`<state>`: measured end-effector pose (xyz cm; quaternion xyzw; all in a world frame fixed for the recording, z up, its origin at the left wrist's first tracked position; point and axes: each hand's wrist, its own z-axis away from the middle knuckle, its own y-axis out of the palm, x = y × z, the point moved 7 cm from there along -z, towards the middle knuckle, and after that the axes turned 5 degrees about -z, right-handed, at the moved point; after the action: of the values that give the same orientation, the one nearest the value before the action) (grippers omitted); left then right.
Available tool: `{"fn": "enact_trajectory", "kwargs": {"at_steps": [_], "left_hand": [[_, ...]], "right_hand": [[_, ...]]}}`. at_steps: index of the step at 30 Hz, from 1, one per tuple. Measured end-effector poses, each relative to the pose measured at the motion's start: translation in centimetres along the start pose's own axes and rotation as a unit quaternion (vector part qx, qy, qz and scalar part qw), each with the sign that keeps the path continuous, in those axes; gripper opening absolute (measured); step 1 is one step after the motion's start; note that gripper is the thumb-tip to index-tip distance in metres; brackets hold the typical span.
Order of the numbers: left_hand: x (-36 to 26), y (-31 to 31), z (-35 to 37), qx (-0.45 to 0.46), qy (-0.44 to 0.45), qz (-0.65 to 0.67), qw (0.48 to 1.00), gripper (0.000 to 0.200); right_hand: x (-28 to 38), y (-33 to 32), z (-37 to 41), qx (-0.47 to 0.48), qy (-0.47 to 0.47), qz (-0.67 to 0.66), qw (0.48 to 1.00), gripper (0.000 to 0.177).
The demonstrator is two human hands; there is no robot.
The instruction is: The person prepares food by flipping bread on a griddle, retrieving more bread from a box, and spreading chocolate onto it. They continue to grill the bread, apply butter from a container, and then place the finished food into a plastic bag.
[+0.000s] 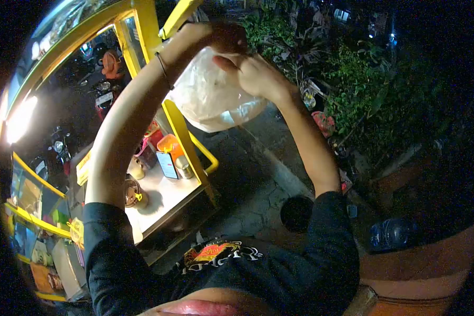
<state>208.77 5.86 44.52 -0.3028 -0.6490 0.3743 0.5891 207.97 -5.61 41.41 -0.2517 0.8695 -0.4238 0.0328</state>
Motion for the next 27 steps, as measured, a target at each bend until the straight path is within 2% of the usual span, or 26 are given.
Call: {"fn": "enact_trajectory", "kwargs": {"at_steps": [1,3,5,6,7,9,10,11,12,13,14,15,17,19,20,21,22,23,24,25,27], "left_hand": [[-0.1,-0.2,0.2,0.002,-0.001,0.006,1.000,0.027],[-0.4,-1.1,0.7,0.004,-0.007,0.021,1.000,0.027],[-1.0,-2.6,1.6,0.002,-0.012,0.040,0.999,0.028],[-1.9,-3.9,2.4,-0.002,-0.015,0.056,0.998,0.028],[-2.7,-5.4,3.4,-0.008,-0.019,0.073,0.997,0.028],[-6.0,-8.9,8.4,-0.059,-0.035,0.112,0.991,0.030],[-8.9,-12.1,12.7,-0.101,-0.043,0.123,0.986,0.037],[-10.3,-14.5,15.2,-0.032,-0.069,0.250,0.965,0.039],[-10.2,-14.0,15.9,-0.194,-0.025,0.225,0.954,0.030],[-9.9,-13.0,18.0,-0.350,0.020,0.195,0.916,0.028],[-10.8,-13.8,21.1,-0.383,0.030,0.191,0.903,0.028],[-12.4,-14.3,25.1,-0.415,0.037,0.187,0.890,0.029],[-11.7,-10.4,30.9,-0.338,-0.017,0.427,0.839,0.013],[-11.8,-5.8,36.5,-0.329,-0.040,0.488,0.808,0.023],[-11.7,-1.8,39.2,-0.315,-0.087,0.522,0.787,0.031],[-12.4,2.8,42.3,-0.301,-0.151,0.557,0.759,0.039],[-13.5,8.9,45.2,-0.223,-0.278,0.633,0.687,0.044],[-16.0,14.5,48.7,-0.150,-0.393,0.695,0.582,0.050],[-18.8,17.3,50.9,-0.157,-0.496,0.727,0.449,0.048],[-21.1,20.6,53.5,-0.150,-0.460,0.772,0.412,0.043],[-24.9,21.7,57.0,-0.184,-0.519,0.756,0.354,0.038]], "right_hand": [[0.0,-0.5,0.2,0.001,0.090,-0.091,0.992,0.037],[-1.0,-0.3,1.2,0.018,0.086,-0.099,0.991,0.032],[1.5,-1.9,3.0,-0.110,-0.027,-0.026,0.993,0.030],[3.2,-2.8,4.1,-0.172,-0.055,0.011,0.984,0.022],[4.8,-2.8,5.0,-0.170,-0.054,0.009,0.984,0.022],[9.1,-4.2,7.8,-0.299,-0.158,-0.071,0.938,0.016],[10.9,-3.0,8.8,-0.215,-0.266,-0.187,0.921,0.014],[12.6,-1.7,10.3,-0.126,-0.366,-0.296,0.873,0.012],[13.9,1.2,11.6,-0.163,-0.378,-0.436,0.800,0.014],[16.4,3.0,11.3,-0.049,-0.314,-0.447,0.836,0.012],[17.4,6.6,12.1,0.071,-0.318,-0.443,0.836,0.014],[17.9,9.7,12.4,0.157,-0.273,-0.445,0.838,0.019],[17.7,16.2,13.8,0.238,-0.210,-0.429,0.845,0.026],[17.5,20.6,15.4,0.323,-0.167,-0.432,0.825,0.030],[17.5,22.2,16.0,0.382,-0.148,-0.425,0.807,0.034],[17.7,23.8,16.2,0.456,-0.105,-0.422,0.777,0.032],[18.2,24.9,16.2,0.463,-0.089,-0.452,0.757,0.031],[18.8,26.0,16.3,0.474,-0.072,-0.479,0.735,0.030],[19.5,26.9,16.0,0.475,-0.045,-0.500,0.722,0.030],[20.3,27.8,15.3,0.472,-0.014,-0.518,0.714,0.029],[21.0,26.9,13.8,0.490,0.052,-0.574,0.655,0.026]]}}
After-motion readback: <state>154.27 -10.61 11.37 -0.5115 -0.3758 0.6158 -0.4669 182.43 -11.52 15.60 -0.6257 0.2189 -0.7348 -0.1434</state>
